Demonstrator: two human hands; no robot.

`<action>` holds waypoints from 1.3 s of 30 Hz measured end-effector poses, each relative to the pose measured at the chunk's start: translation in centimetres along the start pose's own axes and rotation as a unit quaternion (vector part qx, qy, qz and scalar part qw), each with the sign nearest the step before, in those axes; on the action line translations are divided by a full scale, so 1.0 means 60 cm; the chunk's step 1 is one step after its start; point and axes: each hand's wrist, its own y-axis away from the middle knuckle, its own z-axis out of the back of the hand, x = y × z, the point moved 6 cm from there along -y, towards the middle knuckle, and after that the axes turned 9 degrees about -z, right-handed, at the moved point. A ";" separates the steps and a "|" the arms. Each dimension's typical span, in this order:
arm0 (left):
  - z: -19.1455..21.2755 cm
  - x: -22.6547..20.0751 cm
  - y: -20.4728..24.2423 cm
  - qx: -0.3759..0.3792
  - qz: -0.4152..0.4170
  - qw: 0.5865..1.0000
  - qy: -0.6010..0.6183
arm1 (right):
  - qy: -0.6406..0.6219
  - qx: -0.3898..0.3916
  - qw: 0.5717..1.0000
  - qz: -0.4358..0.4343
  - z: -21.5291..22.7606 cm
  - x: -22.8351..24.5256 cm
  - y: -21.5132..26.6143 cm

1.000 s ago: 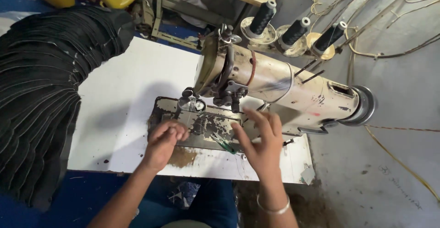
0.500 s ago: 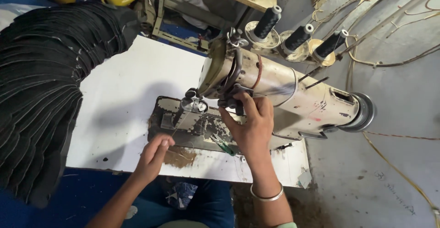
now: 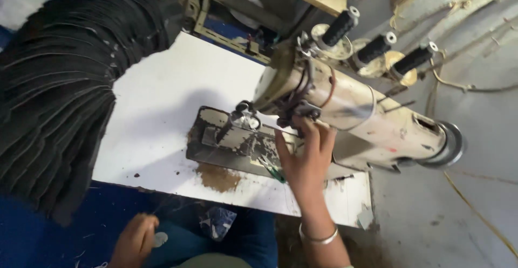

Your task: The person threads a sewing machine by hand, guiding the thread through the tension discs and needle area. They use a pair of scissors to cut the thread and continue adjusting the thread path through the machine's guides.

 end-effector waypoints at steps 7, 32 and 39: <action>0.000 0.006 0.037 0.158 -0.043 0.978 -0.128 | -0.098 0.141 0.959 0.227 -0.120 0.084 0.101; 0.082 -0.149 -0.140 -0.130 -0.030 0.976 -0.173 | -0.217 0.223 0.949 -0.051 -0.389 0.066 0.064; -0.007 0.045 0.045 -0.116 0.176 0.977 0.019 | -0.432 0.391 0.813 0.017 -0.306 0.059 0.276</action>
